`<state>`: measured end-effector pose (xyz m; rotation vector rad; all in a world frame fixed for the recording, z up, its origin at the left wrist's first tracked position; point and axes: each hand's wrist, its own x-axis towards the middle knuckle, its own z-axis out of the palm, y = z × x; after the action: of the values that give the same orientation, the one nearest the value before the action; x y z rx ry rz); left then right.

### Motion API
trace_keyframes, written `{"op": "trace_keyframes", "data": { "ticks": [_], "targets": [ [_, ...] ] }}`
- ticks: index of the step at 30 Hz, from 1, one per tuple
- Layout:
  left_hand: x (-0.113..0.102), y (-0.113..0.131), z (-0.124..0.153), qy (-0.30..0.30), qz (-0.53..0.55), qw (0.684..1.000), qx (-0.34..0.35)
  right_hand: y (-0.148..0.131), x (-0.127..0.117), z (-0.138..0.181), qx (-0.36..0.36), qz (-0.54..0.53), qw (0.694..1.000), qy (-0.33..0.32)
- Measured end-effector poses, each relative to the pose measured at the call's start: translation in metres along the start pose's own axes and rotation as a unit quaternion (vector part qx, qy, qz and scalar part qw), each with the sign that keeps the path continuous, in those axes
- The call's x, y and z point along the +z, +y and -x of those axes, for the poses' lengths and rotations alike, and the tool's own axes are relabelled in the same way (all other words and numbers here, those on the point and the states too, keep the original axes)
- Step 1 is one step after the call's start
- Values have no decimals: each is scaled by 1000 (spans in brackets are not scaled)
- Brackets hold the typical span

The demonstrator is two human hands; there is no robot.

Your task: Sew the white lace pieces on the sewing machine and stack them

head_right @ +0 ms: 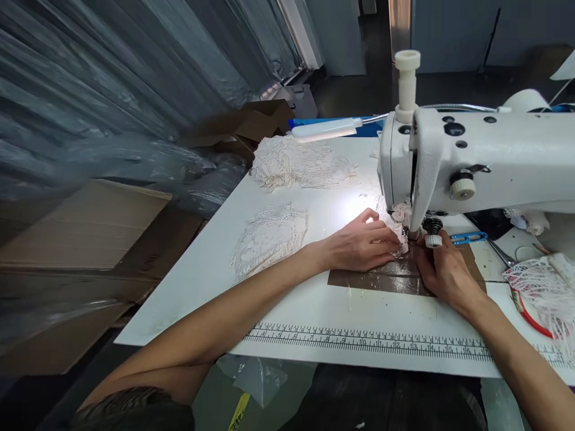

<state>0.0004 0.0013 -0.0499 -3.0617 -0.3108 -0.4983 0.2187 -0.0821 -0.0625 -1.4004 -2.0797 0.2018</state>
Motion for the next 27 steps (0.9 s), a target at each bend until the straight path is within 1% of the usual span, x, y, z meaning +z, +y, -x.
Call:
{"op": "trace_keyframes", "data": {
  "ticks": [2,4,6,8,9,11,13,15,19,22,24,27],
  "targets": [
    [5,1,-1,22,4,999,-25,0,0,0,2,-2,1000,-5],
    [11,3,-2,75,33,995,-61,-1,0,1,-5,-6,1000,-15],
    [15,5,-3,148,86,980,-105,-2,1,3,-22,-5,999,-32],
    [16,7,-4,209,133,959,-138,-3,2,6,-44,5,998,-44],
    [16,8,-5,229,148,951,-145,-3,4,7,-52,14,997,-48],
    [15,10,-5,250,161,943,-147,-3,6,8,-65,35,996,-58],
    [16,10,-5,253,162,943,-145,-2,9,9,-73,57,993,-76],
    [17,10,-4,230,155,952,-132,0,11,9,-81,72,990,-91],
    [18,7,0,130,94,985,-70,0,8,7,-98,67,988,-94],
    [19,5,1,79,35,995,-42,1,5,8,-112,47,989,-90],
    [20,5,2,77,16,996,-34,0,4,8,-120,34,988,-88],
    [22,6,2,95,1,995,-32,-1,2,7,-122,20,988,-91]
  ]
}}
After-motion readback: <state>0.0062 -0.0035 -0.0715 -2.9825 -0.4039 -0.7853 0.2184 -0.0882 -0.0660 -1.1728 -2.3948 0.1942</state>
